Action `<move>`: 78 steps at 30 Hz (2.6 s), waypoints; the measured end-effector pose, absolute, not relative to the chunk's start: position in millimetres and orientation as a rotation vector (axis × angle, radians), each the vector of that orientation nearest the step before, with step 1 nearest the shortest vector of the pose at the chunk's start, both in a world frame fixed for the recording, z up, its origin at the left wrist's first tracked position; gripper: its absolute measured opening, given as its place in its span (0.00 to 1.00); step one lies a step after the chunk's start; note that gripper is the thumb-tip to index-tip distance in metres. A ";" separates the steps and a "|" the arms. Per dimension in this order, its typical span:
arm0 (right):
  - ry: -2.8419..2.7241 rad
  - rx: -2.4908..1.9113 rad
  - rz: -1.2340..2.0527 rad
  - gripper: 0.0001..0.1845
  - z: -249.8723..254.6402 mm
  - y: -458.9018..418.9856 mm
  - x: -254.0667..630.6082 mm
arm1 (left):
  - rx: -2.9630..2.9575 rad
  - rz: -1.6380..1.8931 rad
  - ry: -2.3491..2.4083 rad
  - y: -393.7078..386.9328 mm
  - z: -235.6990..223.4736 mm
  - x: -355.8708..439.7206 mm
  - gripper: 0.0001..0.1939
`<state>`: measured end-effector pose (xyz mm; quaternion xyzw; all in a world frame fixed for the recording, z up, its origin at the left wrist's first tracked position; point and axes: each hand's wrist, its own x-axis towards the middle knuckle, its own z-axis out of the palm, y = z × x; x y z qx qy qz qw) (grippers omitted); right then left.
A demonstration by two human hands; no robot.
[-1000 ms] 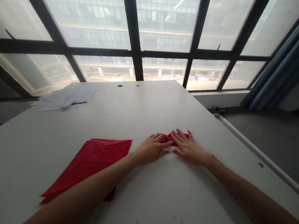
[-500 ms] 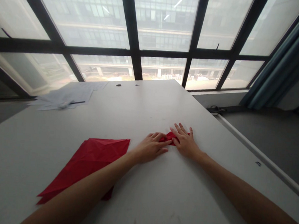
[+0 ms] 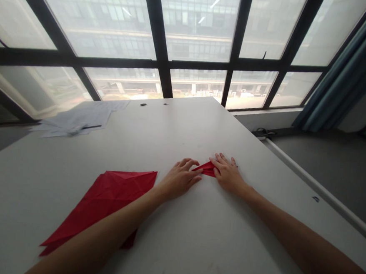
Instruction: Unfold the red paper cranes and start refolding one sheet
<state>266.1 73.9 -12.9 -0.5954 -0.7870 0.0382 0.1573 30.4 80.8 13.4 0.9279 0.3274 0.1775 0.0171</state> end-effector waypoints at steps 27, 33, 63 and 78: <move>-2.217 -1.715 0.145 0.26 -10.0 71.7 264.1 | 2.835 0.599 1.231 90.0 11.8 20.7 0.24; -2.205 -1.698 0.144 0.26 -10.2 71.8 264.3 | 2.724 0.805 1.311 95.0 12.2 18.6 0.25; -2.377 -1.340 0.201 0.12 23.2 40.7 258.1 | 2.913 0.427 1.040 74.7 11.2 32.8 0.24; -2.378 -1.012 0.284 0.26 8.4 67.3 286.9 | 2.805 0.567 0.856 82.0 8.9 32.8 0.18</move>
